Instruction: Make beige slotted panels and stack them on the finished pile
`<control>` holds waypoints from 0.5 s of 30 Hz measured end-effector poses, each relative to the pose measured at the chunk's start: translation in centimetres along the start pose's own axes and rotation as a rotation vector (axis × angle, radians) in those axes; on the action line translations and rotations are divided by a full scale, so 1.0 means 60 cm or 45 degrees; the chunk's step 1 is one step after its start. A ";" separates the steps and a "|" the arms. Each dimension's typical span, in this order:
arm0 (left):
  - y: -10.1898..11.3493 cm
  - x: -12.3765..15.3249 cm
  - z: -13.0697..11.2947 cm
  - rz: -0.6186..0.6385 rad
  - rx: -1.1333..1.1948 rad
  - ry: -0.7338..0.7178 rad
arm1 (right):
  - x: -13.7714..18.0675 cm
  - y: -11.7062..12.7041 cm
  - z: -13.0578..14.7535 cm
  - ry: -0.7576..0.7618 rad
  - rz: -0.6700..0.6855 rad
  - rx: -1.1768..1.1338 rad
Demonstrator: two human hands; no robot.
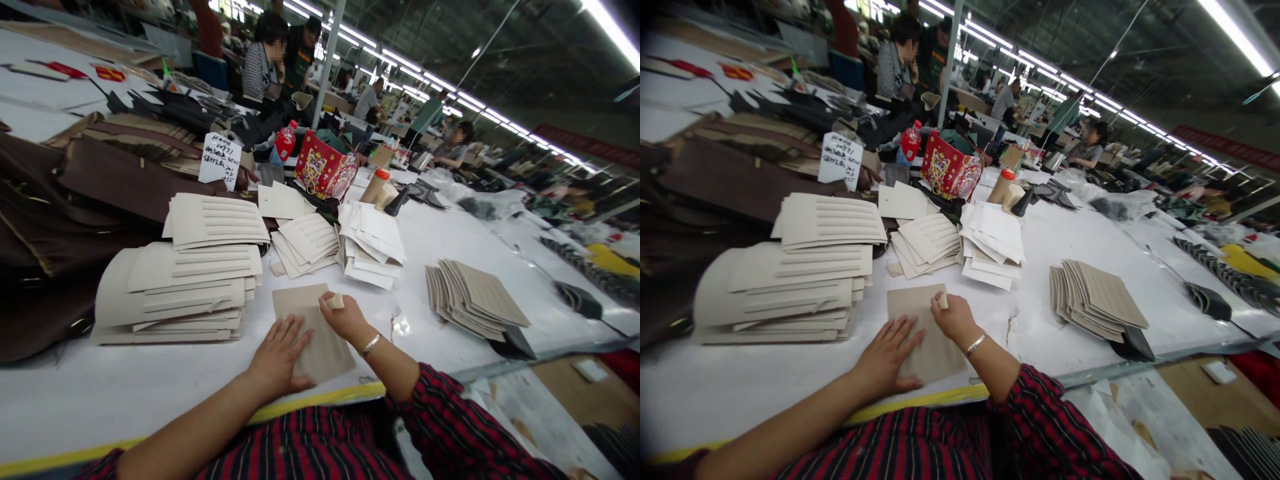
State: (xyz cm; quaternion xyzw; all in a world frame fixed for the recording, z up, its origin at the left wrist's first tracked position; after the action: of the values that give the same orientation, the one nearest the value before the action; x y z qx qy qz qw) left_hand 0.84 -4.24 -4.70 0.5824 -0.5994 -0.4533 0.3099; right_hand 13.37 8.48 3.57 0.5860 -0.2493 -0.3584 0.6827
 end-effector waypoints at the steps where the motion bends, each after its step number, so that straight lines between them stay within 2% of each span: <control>1: 0.000 0.000 0.000 -0.004 0.004 0.005 | 0.023 0.004 -0.003 0.024 0.040 -0.054; 3: -0.001 0.000 0.001 -0.005 0.017 0.004 | 0.070 0.015 -0.011 0.048 0.150 -0.143; 5: -0.002 0.000 0.002 0.006 0.026 0.004 | 0.088 0.021 -0.012 0.034 0.230 -0.181; 11: -0.001 0.000 0.000 -0.001 0.035 0.005 | -0.017 -0.003 0.024 -0.001 0.044 0.025; 13: -0.002 0.001 0.001 -0.021 0.047 0.013 | 0.000 -0.009 0.031 -0.019 0.057 0.135; 15: -0.004 0.003 0.002 -0.059 0.061 0.022 | 0.050 -0.008 0.032 -0.018 0.103 0.168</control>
State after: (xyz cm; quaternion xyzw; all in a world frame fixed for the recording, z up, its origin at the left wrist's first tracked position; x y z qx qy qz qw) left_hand 0.78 -4.36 -4.99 0.6072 -0.5940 -0.4408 0.2903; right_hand 13.68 4.92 3.23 0.6167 -0.3007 -0.3176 0.6545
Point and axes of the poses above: each hand's wrist, its own x-axis away from the middle knuckle, its own y-axis out of the back of the hand, z = x × y, the point moved 1 cm from there along -x, towards the middle knuckle, and after that the axes turned 9 degrees about -z, right-handed, at the moved point
